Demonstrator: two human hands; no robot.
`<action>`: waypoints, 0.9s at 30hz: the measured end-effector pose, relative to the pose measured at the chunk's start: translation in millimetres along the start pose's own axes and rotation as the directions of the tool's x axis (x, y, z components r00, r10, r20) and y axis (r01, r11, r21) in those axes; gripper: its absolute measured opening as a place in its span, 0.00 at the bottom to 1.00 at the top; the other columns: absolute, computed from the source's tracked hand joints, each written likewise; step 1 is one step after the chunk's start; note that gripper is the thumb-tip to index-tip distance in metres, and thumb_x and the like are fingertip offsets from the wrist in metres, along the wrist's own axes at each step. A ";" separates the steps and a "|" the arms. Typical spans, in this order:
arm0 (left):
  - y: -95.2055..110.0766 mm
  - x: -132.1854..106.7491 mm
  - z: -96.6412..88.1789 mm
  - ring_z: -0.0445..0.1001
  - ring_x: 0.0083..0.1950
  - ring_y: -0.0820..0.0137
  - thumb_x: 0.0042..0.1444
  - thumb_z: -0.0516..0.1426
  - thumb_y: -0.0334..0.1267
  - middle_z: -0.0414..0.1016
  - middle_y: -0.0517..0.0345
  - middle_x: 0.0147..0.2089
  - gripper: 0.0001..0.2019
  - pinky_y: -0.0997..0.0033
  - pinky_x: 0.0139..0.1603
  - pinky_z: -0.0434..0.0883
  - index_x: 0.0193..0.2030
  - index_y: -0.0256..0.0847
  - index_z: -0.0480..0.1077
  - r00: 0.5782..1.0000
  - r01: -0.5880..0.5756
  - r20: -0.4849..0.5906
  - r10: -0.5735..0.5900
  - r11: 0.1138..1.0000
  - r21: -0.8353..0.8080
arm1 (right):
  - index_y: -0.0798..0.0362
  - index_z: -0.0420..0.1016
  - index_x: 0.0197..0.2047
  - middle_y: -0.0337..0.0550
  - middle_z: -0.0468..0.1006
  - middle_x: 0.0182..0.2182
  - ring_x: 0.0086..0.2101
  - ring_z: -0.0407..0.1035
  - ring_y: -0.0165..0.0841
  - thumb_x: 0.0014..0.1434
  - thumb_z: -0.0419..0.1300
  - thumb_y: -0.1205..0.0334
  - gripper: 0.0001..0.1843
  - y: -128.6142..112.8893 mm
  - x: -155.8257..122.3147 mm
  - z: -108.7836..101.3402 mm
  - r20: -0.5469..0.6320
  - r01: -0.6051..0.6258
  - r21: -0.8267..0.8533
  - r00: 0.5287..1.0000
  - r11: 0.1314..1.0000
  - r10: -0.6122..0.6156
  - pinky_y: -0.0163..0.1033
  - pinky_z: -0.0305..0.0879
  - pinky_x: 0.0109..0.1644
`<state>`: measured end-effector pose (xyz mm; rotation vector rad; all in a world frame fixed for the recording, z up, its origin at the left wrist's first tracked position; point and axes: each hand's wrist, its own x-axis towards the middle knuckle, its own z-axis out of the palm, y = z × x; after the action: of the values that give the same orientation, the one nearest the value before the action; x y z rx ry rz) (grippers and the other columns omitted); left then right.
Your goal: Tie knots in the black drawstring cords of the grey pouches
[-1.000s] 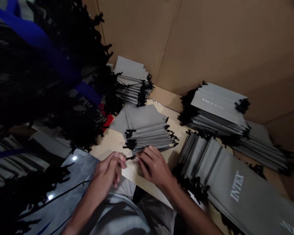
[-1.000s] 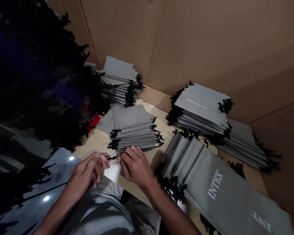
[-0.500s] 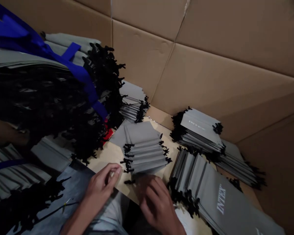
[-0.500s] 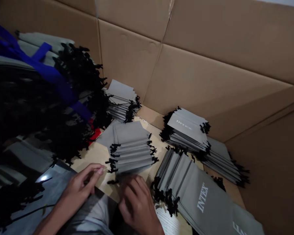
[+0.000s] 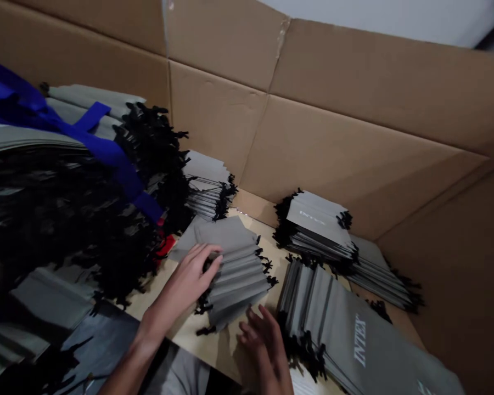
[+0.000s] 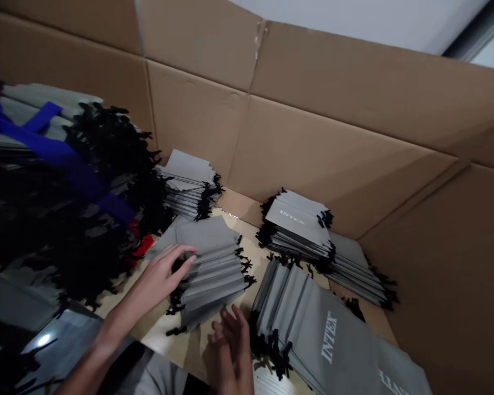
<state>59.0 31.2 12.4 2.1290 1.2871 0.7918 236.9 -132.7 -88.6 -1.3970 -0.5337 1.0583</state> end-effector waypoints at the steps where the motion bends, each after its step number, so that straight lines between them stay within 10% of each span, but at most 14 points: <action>1: 2.3 13.4 5.7 0.75 0.69 0.59 0.75 0.53 0.42 0.81 0.49 0.65 0.15 0.59 0.72 0.69 0.62 0.46 0.75 0.998 -0.043 0.054 0.041 0.999 0.027 | 0.46 0.77 0.64 0.58 0.82 0.60 0.57 0.80 0.56 0.50 0.75 0.28 0.46 0.2 2.2 3.3 -0.020 -0.067 0.144 0.997 0.987 0.070 0.59 0.77 0.60; 5: 9.4 51.7 26.9 0.71 0.74 0.53 0.61 0.67 0.38 0.75 0.48 0.74 0.30 0.55 0.75 0.67 0.70 0.46 0.71 0.959 -0.136 0.264 0.098 0.982 0.132 | 0.48 0.79 0.59 0.56 0.86 0.54 0.57 0.81 0.56 0.45 0.79 0.33 0.44 -8.2 12.6 15.8 -0.002 -0.149 0.423 0.986 0.894 0.165 0.62 0.76 0.62; 10: 20.4 67.6 30.9 0.74 0.72 0.48 0.64 0.62 0.33 0.78 0.38 0.70 0.28 0.51 0.71 0.70 0.71 0.39 0.70 0.920 -0.189 0.389 0.042 0.918 0.348 | 0.49 0.77 0.56 0.53 0.87 0.50 0.53 0.84 0.55 0.39 0.83 0.38 0.46 -15.7 24.8 29.5 0.017 -0.212 0.548 0.970 0.809 0.243 0.58 0.77 0.61; 16: 46.4 70.5 44.9 0.80 0.61 0.45 0.53 0.63 0.25 0.82 0.37 0.59 0.26 0.53 0.58 0.76 0.60 0.38 0.76 0.916 -0.238 0.401 -0.015 0.784 0.573 | 0.50 0.74 0.51 0.39 0.85 0.36 0.39 0.86 0.47 0.33 0.84 0.36 0.47 -23.2 44.0 41.9 0.006 -0.199 0.490 0.974 0.848 0.225 0.50 0.81 0.49; 22: 63.8 75.7 46.9 0.81 0.56 0.57 0.69 0.64 0.36 0.81 0.48 0.58 0.12 0.50 0.58 0.78 0.57 0.38 0.77 0.935 -0.236 0.354 -0.018 0.713 0.660 | 0.50 0.73 0.49 0.40 0.85 0.37 0.45 0.85 0.44 0.37 0.83 0.41 0.42 -40.5 44.8 37.3 0.102 -0.232 0.532 0.972 0.814 0.211 0.48 0.78 0.57; 27: 77.1 63.9 29.4 0.86 0.53 0.45 0.71 0.52 0.30 0.79 0.37 0.66 0.19 0.48 0.53 0.78 0.64 0.39 0.76 0.942 -0.236 0.336 0.001 0.713 0.660 | 0.49 0.74 0.51 0.40 0.85 0.38 0.43 0.84 0.43 0.38 0.83 0.42 0.41 -33.1 47.1 37.7 0.163 -0.230 0.555 0.972 0.799 0.167 0.47 0.77 0.53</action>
<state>149.8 53.4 58.8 2.8011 1.4139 -0.0554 236.9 -68.5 -63.9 -0.8713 -0.1124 1.3351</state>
